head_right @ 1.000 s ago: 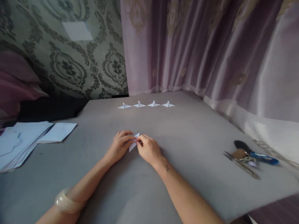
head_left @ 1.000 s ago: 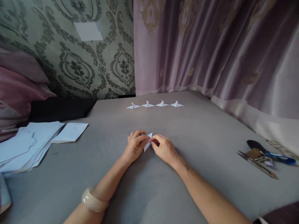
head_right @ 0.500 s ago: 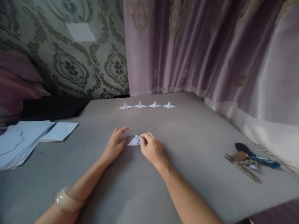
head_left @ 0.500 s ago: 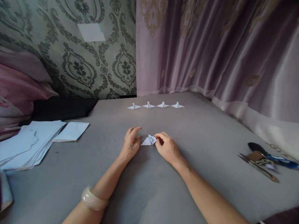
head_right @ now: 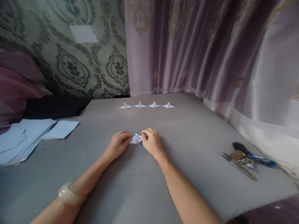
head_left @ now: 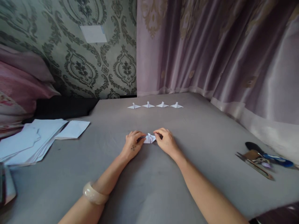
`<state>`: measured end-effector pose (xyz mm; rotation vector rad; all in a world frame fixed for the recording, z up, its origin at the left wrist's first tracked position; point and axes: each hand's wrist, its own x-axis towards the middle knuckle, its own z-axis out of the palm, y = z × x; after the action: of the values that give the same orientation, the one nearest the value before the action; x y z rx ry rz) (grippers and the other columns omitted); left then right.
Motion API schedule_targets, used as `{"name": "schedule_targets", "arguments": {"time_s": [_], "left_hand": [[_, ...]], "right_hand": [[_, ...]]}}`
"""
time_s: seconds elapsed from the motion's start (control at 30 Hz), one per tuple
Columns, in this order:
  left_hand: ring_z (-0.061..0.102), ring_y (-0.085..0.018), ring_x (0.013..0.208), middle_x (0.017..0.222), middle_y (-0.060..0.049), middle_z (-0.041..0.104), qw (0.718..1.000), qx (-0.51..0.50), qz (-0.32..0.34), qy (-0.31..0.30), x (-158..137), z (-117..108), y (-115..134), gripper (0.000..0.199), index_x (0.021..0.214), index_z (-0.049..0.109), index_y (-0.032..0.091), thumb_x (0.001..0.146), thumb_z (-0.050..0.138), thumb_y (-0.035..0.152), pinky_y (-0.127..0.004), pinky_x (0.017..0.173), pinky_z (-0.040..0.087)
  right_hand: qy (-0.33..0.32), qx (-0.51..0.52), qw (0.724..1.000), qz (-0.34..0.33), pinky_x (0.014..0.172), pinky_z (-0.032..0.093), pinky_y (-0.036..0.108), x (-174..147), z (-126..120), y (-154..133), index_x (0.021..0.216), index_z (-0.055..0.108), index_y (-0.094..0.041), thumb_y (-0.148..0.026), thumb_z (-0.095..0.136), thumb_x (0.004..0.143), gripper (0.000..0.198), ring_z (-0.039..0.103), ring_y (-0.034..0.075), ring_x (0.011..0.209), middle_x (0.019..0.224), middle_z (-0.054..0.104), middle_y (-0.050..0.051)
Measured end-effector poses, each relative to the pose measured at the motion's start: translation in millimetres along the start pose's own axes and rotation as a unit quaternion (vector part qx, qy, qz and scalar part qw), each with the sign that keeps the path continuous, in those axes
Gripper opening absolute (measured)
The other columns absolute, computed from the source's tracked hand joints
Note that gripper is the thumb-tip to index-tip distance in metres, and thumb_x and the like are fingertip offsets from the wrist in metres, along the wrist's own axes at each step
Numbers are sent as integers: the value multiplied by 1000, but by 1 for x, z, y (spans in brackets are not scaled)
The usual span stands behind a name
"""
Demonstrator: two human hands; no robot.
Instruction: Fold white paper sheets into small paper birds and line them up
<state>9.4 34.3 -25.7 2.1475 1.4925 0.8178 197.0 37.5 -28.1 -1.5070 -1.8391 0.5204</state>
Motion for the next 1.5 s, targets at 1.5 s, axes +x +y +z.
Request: {"name": "schedule_targets", "arguments": {"time_s": [1.5], "left_hand": [[55,-21,101,113,-3,69,990,78,101,-61,-5,4,-7,26,106,68,30,93,46,22,-37,86,31]], "right_hand": [[-208,89,972,68,66,43,24,50,5,-4,71,71,-15,-29,63,70,16,57,13,66,65,65,0]]}}
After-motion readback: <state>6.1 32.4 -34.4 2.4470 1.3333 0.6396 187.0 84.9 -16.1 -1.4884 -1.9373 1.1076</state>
